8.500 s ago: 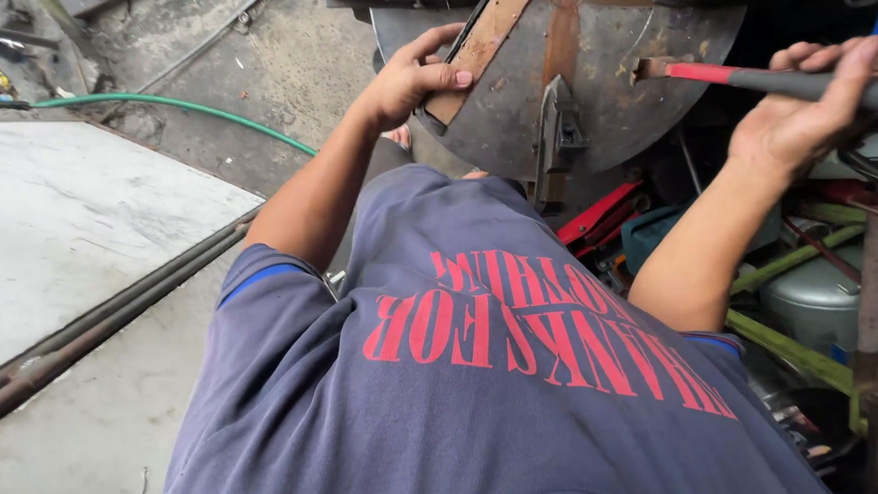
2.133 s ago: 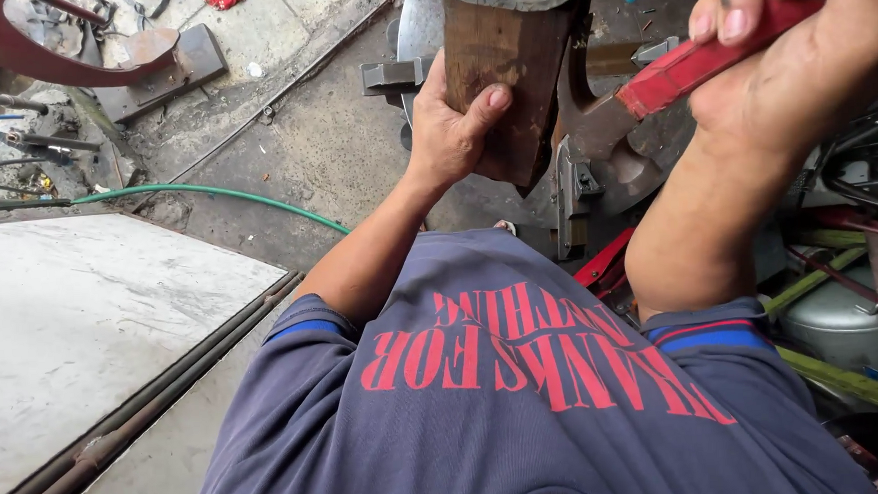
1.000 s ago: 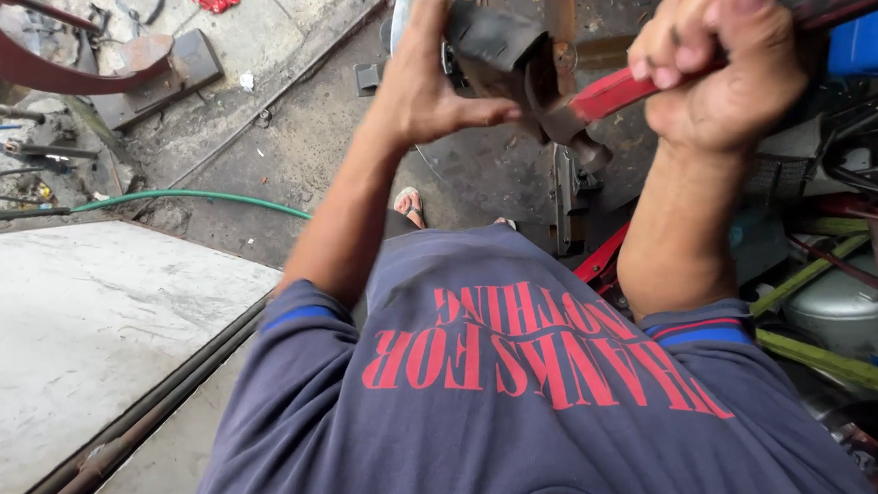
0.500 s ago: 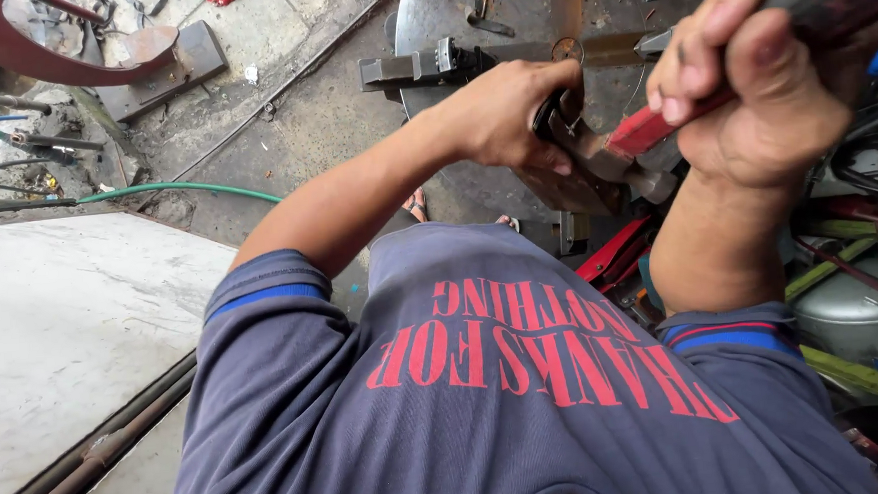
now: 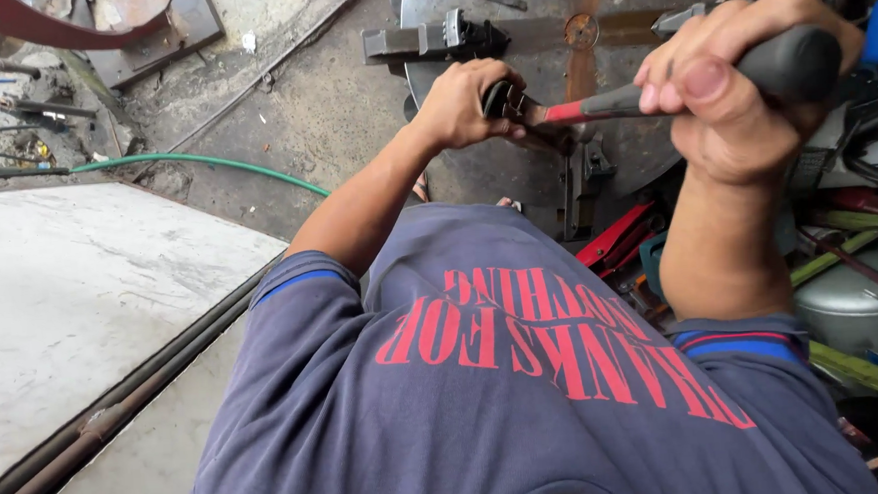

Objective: Shaping a rubber mudguard by hammering it against a metal form on a workbench.

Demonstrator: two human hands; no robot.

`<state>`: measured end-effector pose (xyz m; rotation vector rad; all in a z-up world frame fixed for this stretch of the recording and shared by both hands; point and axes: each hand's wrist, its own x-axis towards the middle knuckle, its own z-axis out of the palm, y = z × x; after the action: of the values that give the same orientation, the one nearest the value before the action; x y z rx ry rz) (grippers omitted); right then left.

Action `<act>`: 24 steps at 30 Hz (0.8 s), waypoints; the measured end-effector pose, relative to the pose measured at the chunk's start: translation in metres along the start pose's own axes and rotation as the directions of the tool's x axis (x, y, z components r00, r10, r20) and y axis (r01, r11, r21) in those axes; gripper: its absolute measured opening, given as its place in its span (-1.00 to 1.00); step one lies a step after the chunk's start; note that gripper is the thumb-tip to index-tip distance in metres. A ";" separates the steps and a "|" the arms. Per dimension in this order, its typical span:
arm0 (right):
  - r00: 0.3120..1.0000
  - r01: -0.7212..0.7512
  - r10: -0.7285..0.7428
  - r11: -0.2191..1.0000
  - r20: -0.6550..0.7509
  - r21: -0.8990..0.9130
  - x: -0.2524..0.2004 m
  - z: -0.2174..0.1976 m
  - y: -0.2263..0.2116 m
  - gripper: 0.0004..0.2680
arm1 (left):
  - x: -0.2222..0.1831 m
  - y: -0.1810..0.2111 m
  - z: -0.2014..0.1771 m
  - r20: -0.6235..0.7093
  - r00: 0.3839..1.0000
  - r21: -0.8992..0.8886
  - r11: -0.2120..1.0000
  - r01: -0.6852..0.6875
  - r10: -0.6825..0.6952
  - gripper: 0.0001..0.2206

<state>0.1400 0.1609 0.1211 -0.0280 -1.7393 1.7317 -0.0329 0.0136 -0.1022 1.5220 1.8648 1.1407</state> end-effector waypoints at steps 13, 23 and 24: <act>0.989 0.025 0.005 0.980 -0.150 0.198 -0.100 -0.112 0.005 -0.66 | 0.003 0.004 0.012 -0.038 0.989 0.050 0.988 -0.143 0.145 -0.39; 0.921 0.097 0.005 0.965 -0.389 0.242 -0.111 -0.149 0.016 -0.70 | -0.004 0.008 0.010 -0.015 0.999 -0.048 0.998 0.035 -0.036 -0.46; 0.799 0.052 0.198 0.918 -0.568 0.393 -0.123 -0.191 0.035 -0.73 | -0.009 0.006 0.005 -0.052 0.986 -0.169 0.975 0.148 -0.158 -0.50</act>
<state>0.3081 0.2759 0.0155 -0.4317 -0.9208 1.8361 -0.0237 0.0067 -0.1013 1.2425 1.8444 1.2510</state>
